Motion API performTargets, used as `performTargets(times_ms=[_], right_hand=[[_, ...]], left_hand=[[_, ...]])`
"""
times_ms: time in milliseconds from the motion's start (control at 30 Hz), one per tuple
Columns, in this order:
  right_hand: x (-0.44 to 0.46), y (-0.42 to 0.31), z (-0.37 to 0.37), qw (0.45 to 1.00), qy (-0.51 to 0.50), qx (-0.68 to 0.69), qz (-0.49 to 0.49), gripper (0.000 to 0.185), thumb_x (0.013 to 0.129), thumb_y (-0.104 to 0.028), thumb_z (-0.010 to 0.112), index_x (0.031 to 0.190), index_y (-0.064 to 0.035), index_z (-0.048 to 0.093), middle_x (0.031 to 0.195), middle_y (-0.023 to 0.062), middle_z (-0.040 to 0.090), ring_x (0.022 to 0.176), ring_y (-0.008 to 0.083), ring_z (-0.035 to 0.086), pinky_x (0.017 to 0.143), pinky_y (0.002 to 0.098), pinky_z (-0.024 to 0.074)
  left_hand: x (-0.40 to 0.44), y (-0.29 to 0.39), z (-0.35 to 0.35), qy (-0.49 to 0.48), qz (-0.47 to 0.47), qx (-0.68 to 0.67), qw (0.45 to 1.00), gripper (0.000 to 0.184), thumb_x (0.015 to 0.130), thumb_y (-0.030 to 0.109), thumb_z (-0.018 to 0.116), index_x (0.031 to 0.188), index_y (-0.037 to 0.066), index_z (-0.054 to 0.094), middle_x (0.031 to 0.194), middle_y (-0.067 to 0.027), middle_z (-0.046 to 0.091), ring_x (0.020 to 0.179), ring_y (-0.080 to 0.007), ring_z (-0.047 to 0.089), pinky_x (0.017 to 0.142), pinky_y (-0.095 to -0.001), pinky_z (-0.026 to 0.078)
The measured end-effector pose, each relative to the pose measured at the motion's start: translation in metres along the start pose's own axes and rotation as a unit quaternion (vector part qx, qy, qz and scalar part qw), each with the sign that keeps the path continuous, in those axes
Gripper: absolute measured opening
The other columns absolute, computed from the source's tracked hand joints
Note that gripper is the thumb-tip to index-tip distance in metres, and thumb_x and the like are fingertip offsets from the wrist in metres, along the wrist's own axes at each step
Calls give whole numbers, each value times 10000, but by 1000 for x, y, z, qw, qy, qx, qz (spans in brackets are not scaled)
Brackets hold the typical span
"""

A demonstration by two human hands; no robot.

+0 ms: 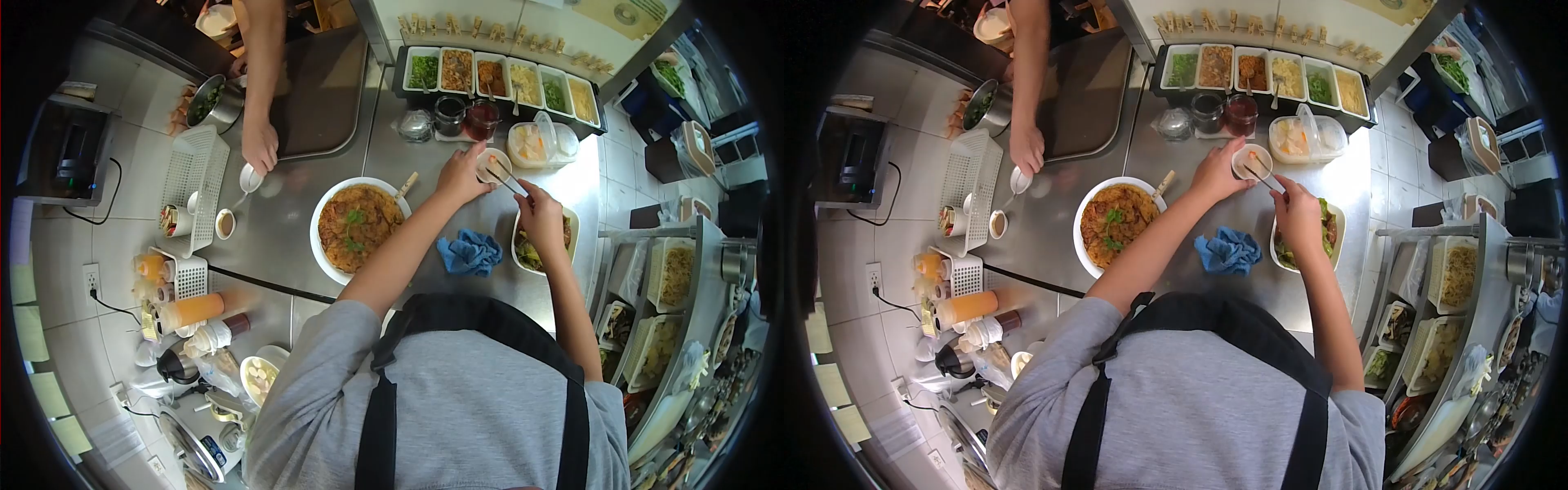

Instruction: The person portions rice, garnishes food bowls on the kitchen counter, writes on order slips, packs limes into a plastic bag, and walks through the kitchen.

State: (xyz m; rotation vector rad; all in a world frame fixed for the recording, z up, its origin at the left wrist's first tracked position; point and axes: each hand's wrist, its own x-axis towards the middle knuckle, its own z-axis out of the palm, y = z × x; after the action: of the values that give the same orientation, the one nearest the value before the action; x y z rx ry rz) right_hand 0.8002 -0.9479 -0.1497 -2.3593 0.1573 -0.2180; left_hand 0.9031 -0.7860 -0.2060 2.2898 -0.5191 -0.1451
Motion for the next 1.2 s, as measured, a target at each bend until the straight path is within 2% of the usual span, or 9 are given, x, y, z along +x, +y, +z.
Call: performTargets(times_ms=[367, 467, 533, 700, 800, 900, 1033, 1100, 1200], right_hand=[[13, -6, -62, 988, 132, 72, -19, 251, 854, -87, 618, 1100, -51, 652, 751, 191, 646, 595, 202, 614, 580, 318, 473], [65, 5, -112, 973, 218, -66, -41, 239, 876, -142, 588, 1089, -57, 654, 758, 180, 654, 596, 238, 616, 596, 319, 477], [113, 46, -123, 974, 197, -114, 14, 252, 873, -201, 583, 1050, -40, 662, 834, 201, 662, 743, 297, 665, 678, 359, 503], [207, 158, -101, 962, 117, -239, 61, 344, 825, -332, 608, 1008, -51, 682, 872, 230, 650, 850, 377, 636, 783, 417, 502], [232, 175, -93, 960, 51, -252, 106, 415, 801, -379, 622, 1079, -74, 661, 962, 224, 647, 917, 379, 616, 836, 423, 481], [211, 142, -96, 906, 103, -402, 77, 489, 780, -421, 639, 1149, -100, 628, 1067, 199, 621, 1000, 355, 578, 904, 422, 443], [165, 87, -87, 949, 174, -248, -92, 377, 854, -303, 607, 1156, -76, 608, 1098, 196, 595, 1051, 318, 542, 949, 410, 408], [131, 79, -52, 989, 62, -19, -134, 310, 874, -210, 589, 1137, -49, 612, 1104, 190, 597, 1064, 330, 535, 959, 397, 400], [89, 28, -33, 989, -21, -62, -135, 303, 872, -206, 590, 1103, -12, 620, 1136, 167, 602, 1093, 328, 523, 961, 391, 402]], left_hand=[[1, 0, -2, -1, 8, -3, 1000, 844, 586, 292, 818, 1313, 108, 430, 1218, -104, 569, 1085, -320, 522, 929, -403, 439], [-1, 0, -1, -1, 10, -14, 1000, 847, 585, 292, 817, 1316, 112, 429, 1185, -128, 577, 1072, -324, 529, 919, -403, 445], [-1, 2, -3, 4, 15, -21, 1000, 847, 586, 290, 817, 1320, 127, 427, 1162, -141, 583, 1065, -325, 533, 916, -403, 447], [-3, 5, -4, -6, -31, -4, 999, 850, 584, 294, 816, 1329, 181, 422, 1153, -143, 580, 1050, -320, 541, 907, -407, 454], [-3, 2, -2, 7, -20, -6, 1000, 847, 586, 293, 814, 1329, 186, 423, 1164, -131, 577, 1050, -316, 540, 904, -406, 458], [-3, 5, -4, 2, -29, -15, 999, 842, 588, 287, 813, 1326, 178, 423, 1171, -115, 577, 1059, -311, 535, 909, -402, 456], [-3, 3, -1, 9, -20, -14, 1000, 853, 584, 280, 813, 1329, 163, 415, 1181, -101, 575, 1071, -311, 526, 914, -399, 452], [-4, 4, -1, 4, -28, -16, 999, 858, 584, 277, 814, 1332, 158, 411, 1188, -105, 570, 1076, -316, 522, 916, -403, 450], [-3, 5, -3, -4, -28, -9, 1000, 885, 571, 268, 822, 1340, 156, 397, 1206, -118, 557, 1094, -325, 511, 930, -409, 439]])
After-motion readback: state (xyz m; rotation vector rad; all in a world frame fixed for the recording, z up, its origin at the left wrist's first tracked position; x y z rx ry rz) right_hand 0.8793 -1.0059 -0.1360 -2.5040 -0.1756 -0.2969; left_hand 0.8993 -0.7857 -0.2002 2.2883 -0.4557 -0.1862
